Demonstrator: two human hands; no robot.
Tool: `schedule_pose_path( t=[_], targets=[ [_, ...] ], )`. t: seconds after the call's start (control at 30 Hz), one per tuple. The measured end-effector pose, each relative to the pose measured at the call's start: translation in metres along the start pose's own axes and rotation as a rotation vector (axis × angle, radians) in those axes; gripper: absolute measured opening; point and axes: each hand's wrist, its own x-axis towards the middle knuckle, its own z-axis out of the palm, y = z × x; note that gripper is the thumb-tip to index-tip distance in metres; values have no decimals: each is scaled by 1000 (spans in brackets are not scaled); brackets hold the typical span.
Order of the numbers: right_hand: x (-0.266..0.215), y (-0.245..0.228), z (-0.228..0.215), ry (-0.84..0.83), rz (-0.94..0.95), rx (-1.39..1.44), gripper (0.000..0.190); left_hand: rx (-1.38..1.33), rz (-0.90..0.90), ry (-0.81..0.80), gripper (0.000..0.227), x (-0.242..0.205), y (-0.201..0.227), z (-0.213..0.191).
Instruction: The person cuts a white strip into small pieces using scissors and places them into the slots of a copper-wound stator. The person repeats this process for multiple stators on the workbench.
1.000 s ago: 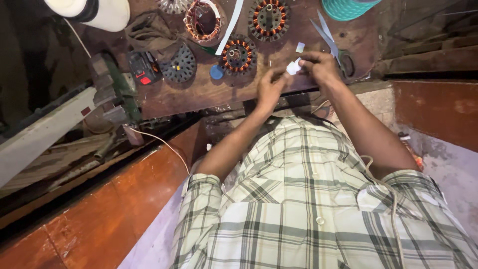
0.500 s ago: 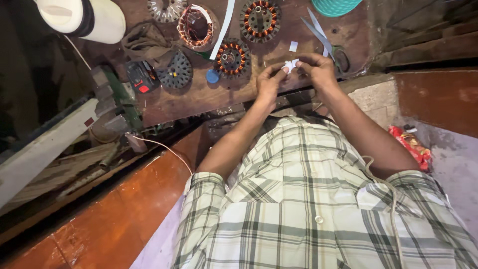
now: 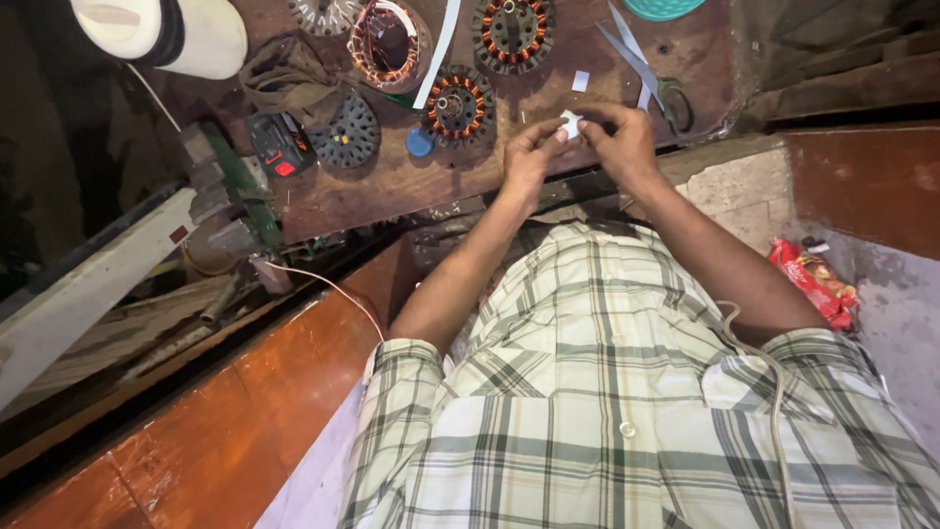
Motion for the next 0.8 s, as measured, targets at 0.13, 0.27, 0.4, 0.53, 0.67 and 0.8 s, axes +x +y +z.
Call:
schedule_pose_path(
  t=[0.13, 0.27, 0.4, 0.53, 0.67, 0.8],
  targets=[
    [-2, 5, 6, 75, 11, 136, 20, -20, 18, 43, 31, 0, -4, 0],
    [1, 12, 10, 102, 81, 224, 21, 56, 66, 136, 34, 1, -1, 3],
    [1, 9, 11, 97, 265, 416, 21, 393, 131, 244, 44, 1, 6, 12],
    [-1, 1, 9, 88, 386, 676, 19, 346, 160, 140, 34, -1, 5, 19],
    [-5, -3, 10, 87, 391, 638, 17, 212, 168, 17, 28, -2, 0, 15],
    [-3, 1, 3, 35, 201, 325, 18, 149, 143, -47, 25, 3, 1, 10]
  ],
)
